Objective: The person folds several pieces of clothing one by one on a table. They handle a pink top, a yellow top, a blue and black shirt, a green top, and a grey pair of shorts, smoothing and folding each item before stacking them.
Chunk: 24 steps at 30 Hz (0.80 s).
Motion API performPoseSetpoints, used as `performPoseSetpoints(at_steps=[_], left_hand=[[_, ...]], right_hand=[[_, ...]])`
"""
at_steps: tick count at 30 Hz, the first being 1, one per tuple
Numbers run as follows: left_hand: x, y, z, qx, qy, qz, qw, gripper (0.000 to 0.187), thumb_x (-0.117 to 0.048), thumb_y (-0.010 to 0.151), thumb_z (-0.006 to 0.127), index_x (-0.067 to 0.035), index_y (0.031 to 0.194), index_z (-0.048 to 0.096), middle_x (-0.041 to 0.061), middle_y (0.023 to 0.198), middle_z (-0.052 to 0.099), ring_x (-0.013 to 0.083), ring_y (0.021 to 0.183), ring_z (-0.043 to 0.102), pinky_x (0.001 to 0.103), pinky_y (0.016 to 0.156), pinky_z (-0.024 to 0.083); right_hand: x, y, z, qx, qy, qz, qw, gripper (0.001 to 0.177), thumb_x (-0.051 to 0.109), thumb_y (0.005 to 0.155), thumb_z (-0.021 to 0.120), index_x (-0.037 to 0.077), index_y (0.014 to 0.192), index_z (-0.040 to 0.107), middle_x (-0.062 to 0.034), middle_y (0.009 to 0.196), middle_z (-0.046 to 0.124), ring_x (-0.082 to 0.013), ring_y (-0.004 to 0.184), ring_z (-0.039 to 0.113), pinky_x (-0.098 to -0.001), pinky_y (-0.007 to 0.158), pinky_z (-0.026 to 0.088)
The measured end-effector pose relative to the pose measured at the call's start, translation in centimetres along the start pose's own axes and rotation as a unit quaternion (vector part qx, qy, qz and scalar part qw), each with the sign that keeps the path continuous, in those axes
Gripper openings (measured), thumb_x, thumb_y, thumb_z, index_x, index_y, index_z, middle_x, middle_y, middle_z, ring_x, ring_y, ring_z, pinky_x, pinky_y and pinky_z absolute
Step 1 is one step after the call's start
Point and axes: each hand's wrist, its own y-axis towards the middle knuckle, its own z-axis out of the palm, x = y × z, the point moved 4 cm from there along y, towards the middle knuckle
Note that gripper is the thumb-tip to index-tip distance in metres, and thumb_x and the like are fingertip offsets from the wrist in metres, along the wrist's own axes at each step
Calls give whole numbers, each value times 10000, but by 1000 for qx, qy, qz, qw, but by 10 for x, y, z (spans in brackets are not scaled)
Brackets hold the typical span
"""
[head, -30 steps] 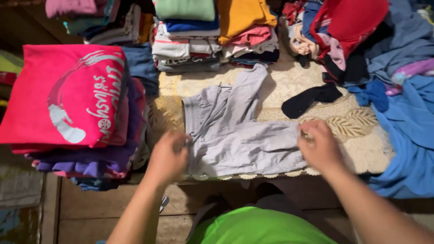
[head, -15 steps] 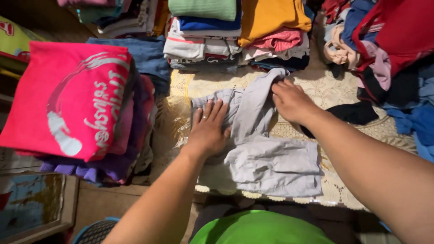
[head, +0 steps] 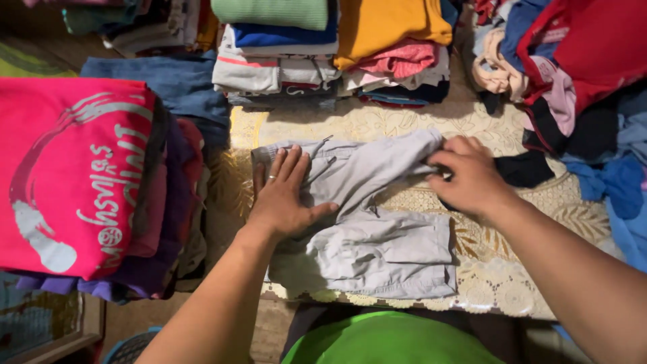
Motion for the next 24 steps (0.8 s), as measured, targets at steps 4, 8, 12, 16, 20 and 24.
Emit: performPoseSetpoints(at_steps=[4,8,12,16,20,24], left_hand=[[1,4,5,39,50,-2,998,1234,-825,679,646,-155,1600,170,67,1695,39,259,1558,-30,543,1202,-55],[17,8,22,1,4,16,1000,992,-740,864,520,-179,1617,199,76,1704,58,274,1568,-6,561,1215,-50],[32,16,40,-80,-23,60,995,693,-545,1051,395,-207,1645,278,65,1752,150,290,1627,70,566,1282,21],[39,15,44,-103,-5,66,992,724,-504,995,475,-183,1616,288,91,1717,168,304,1590,90,589,1240,29],[30,16,38,-69,29,31,997,811,-516,899,551,-193,1590,276,69,1693,160,282,1565,82,612,1205,4],[26,12,30,-56,39,35,997,814,-530,916,554,-180,1593,266,78,1700,134,298,1565,60,625,1196,-5]], right_hand=[[28,20,31,17,-26,13,999,363,400,817,775,117,1039,729,-151,1121,541,-375,1138,431,-514,927,340],[38,21,52,29,-5,-1,1000,247,295,755,752,135,940,718,-94,1062,582,-328,1162,468,-495,962,364],[11,-16,18,-34,-26,-70,997,138,158,727,686,100,824,606,-62,1036,631,-295,1155,547,-494,944,387],[-23,-59,-30,-58,-137,9,989,142,158,769,710,100,748,582,-42,984,624,-275,1104,570,-478,924,395],[-17,-57,-29,-131,-93,-5,987,165,262,879,753,115,903,681,-76,1014,625,-311,1066,593,-463,947,437],[-2,-1,17,-63,132,164,976,351,326,836,801,123,1107,707,-133,1014,609,-297,971,597,-413,834,483]])
